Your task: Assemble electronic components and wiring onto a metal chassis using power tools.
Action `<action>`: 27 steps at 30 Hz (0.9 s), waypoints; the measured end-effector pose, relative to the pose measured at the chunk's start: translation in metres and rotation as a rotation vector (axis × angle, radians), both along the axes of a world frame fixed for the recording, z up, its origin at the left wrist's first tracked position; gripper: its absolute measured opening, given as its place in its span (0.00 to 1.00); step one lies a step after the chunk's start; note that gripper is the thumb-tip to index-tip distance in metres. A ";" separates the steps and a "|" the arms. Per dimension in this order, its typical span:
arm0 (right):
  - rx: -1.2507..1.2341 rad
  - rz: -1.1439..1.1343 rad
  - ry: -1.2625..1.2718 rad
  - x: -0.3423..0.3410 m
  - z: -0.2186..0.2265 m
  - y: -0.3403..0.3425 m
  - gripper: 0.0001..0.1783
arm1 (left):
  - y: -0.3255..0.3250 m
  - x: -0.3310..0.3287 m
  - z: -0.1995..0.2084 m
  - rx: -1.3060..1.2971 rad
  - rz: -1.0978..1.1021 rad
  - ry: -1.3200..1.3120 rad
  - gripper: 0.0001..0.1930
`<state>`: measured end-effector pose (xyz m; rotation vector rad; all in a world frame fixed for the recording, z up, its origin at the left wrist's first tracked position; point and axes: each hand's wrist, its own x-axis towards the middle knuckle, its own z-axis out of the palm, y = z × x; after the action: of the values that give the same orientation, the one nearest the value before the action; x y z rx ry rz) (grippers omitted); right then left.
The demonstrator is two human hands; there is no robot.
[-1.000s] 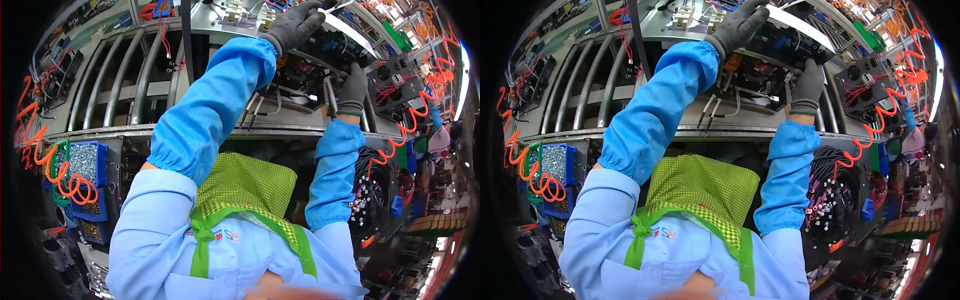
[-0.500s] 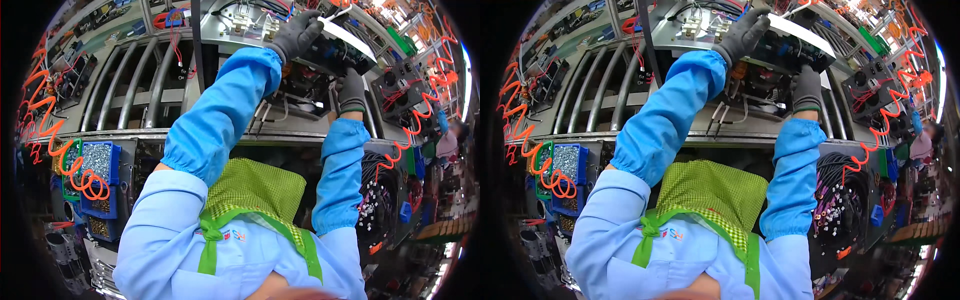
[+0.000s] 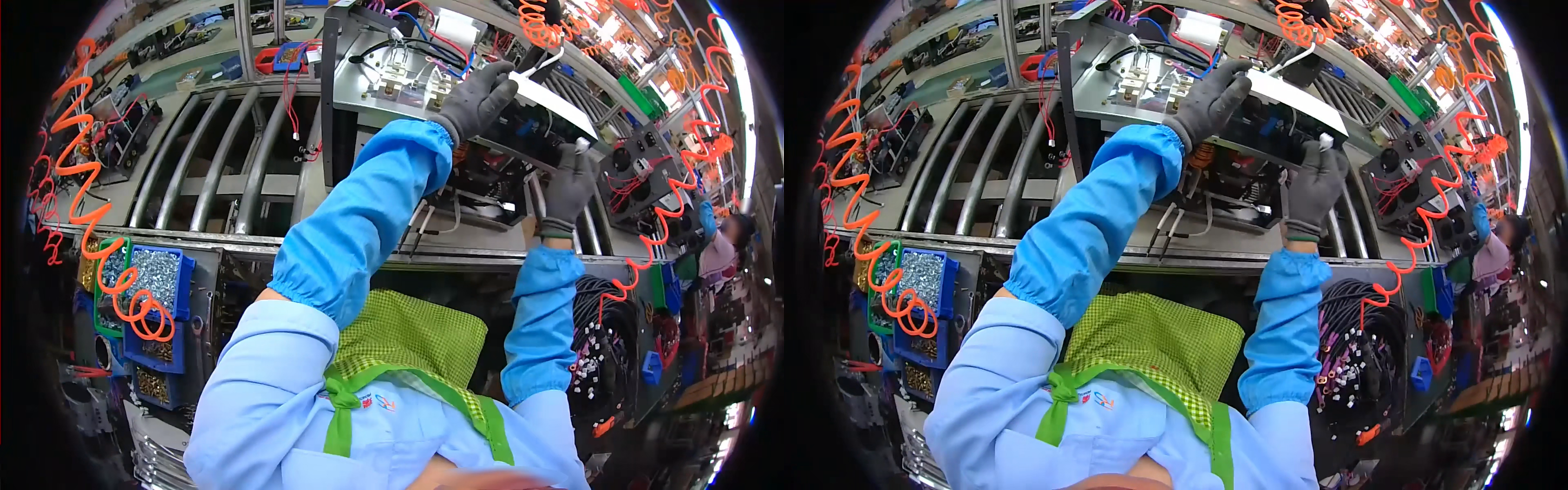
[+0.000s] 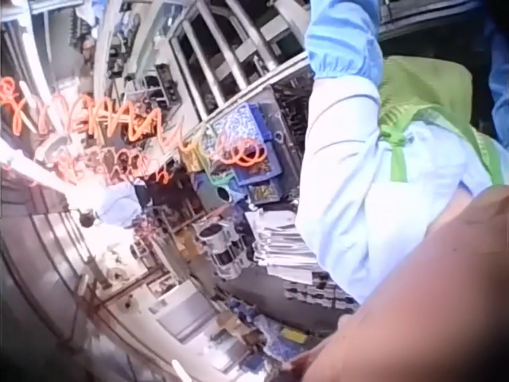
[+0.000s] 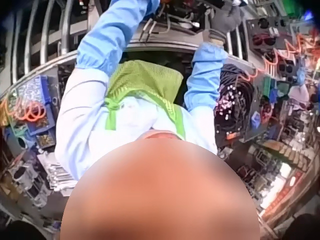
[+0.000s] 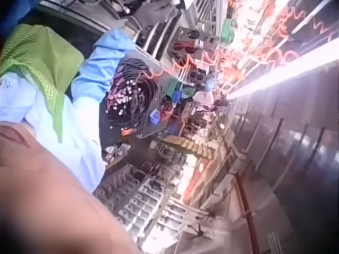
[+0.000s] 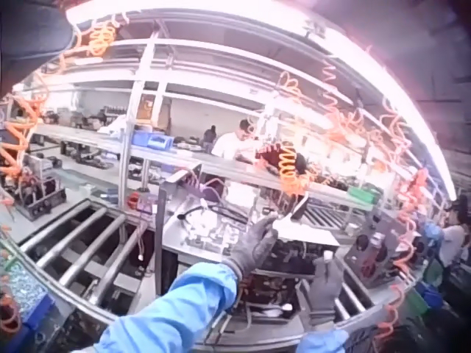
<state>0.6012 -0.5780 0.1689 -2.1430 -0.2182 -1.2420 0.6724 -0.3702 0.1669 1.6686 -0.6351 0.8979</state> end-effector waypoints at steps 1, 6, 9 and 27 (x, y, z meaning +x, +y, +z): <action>-0.038 0.140 -0.109 -0.015 0.022 0.010 0.13 | 0.004 0.001 -0.001 0.000 0.000 0.002 0.28; -0.351 0.476 -0.120 -0.018 0.024 0.024 0.09 | -0.003 -0.016 0.001 -0.135 0.167 -0.115 0.26; -0.345 0.460 0.070 -0.031 0.000 0.019 0.09 | -0.011 -0.056 -0.019 -0.066 0.351 -0.268 0.19; -0.125 0.494 0.192 -0.039 -0.028 0.040 0.09 | 0.011 -0.093 -0.043 -0.360 -0.859 0.738 0.15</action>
<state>0.5619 -0.5385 0.1410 -2.1176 -0.7085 -0.7507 0.5798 -0.3592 0.1236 1.0956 -0.5413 -0.2231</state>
